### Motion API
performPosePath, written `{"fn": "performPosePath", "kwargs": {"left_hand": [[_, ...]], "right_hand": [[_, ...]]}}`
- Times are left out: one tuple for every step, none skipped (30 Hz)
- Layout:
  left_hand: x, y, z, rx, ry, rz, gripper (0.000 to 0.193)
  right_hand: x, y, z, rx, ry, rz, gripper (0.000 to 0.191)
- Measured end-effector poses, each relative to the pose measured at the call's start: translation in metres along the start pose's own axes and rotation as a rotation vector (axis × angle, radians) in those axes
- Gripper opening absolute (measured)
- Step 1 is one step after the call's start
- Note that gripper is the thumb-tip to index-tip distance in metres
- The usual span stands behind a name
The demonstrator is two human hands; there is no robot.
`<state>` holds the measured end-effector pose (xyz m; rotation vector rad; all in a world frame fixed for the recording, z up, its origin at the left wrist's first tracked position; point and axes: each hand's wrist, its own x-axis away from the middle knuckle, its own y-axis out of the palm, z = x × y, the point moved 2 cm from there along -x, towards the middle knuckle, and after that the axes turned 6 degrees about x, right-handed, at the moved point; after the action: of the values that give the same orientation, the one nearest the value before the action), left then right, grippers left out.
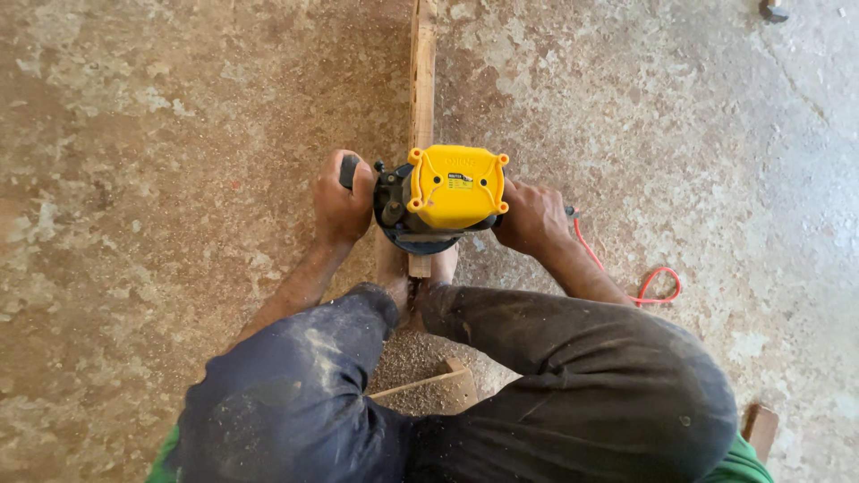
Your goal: The person uses a handheld electric router to carve a decorative floral pattern into a rectangular wooden plank. They guide the tool along the plank's length, creating elongated recessed slots, then lift the router and set the finished piece aside.
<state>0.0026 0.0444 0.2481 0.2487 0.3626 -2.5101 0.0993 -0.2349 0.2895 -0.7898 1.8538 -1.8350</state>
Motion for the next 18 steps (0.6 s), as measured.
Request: {"fn": "performPosePath", "kwargs": {"left_hand": [[0.001, 0.000, 0.002, 0.015, -0.008, 0.000, 0.024], [0.001, 0.000, 0.004, 0.023, -0.022, 0.006, 0.024], [0.001, 0.000, 0.006, 0.030, -0.035, 0.010, 0.024], [0.001, 0.000, 0.008, 0.036, -0.047, 0.016, 0.024], [0.001, -0.001, 0.011, 0.040, -0.052, 0.012, 0.024], [0.001, -0.001, 0.012, 0.043, -0.063, 0.008, 0.024], [0.000, -0.001, 0.013, 0.046, -0.075, 0.005, 0.024], [0.000, -0.001, 0.013, 0.039, -0.071, 0.008, 0.025], [-0.001, 0.000, 0.012, 0.033, -0.064, 0.008, 0.025], [-0.002, 0.000, 0.011, 0.025, -0.059, 0.004, 0.025], [-0.004, 0.001, 0.008, 0.007, -0.072, 0.004, 0.025], [-0.008, 0.002, 0.005, -0.014, -0.086, 0.002, 0.026], [-0.009, 0.001, 0.002, -0.038, -0.109, -0.003, 0.026], [-0.011, 0.001, -0.001, -0.048, -0.115, -0.025, 0.026], [-0.016, 0.002, -0.003, -0.053, -0.121, -0.041, 0.027], [-0.021, 0.002, -0.006, -0.053, -0.123, -0.053, 0.027], [-0.026, 0.002, -0.008, -0.047, -0.141, -0.059, 0.028], [-0.031, 0.002, -0.010, -0.039, -0.155, -0.065, 0.028]], "right_hand": [[0.001, 0.000, 0.000, 0.012, -0.007, 0.011, 0.023], [0.002, 0.000, 0.000, 0.018, -0.004, 0.016, 0.025], [0.002, -0.001, -0.001, 0.022, 0.000, 0.023, 0.026], [0.002, -0.002, -0.001, 0.026, 0.002, 0.029, 0.027], [0.001, -0.003, -0.001, 0.025, 0.024, -0.010, 0.025], [0.000, -0.003, -0.001, 0.023, 0.046, -0.055, 0.023], [-0.001, -0.004, -0.001, 0.020, 0.066, -0.102, 0.021], [-0.003, -0.005, -0.002, 0.026, 0.051, -0.093, 0.023], [-0.004, -0.008, -0.002, 0.032, 0.040, -0.083, 0.024], [-0.005, -0.009, -0.002, 0.034, 0.030, -0.075, 0.026], [-0.007, -0.012, -0.002, 0.022, 0.015, -0.061, 0.025], [-0.010, -0.015, -0.001, 0.005, 0.000, -0.049, 0.024], [-0.011, -0.016, -0.003, -0.016, -0.014, -0.046, 0.023], [-0.012, -0.016, -0.004, 0.012, 0.038, -0.139, 0.019], [-0.016, -0.018, -0.003, 0.046, 0.085, -0.231, 0.016], [-0.021, -0.021, -0.002, 0.086, 0.131, -0.318, 0.016], [-0.024, -0.027, -0.003, 0.068, 0.101, -0.282, 0.015], [-0.027, -0.033, -0.005, 0.050, 0.073, -0.241, 0.015]]}}
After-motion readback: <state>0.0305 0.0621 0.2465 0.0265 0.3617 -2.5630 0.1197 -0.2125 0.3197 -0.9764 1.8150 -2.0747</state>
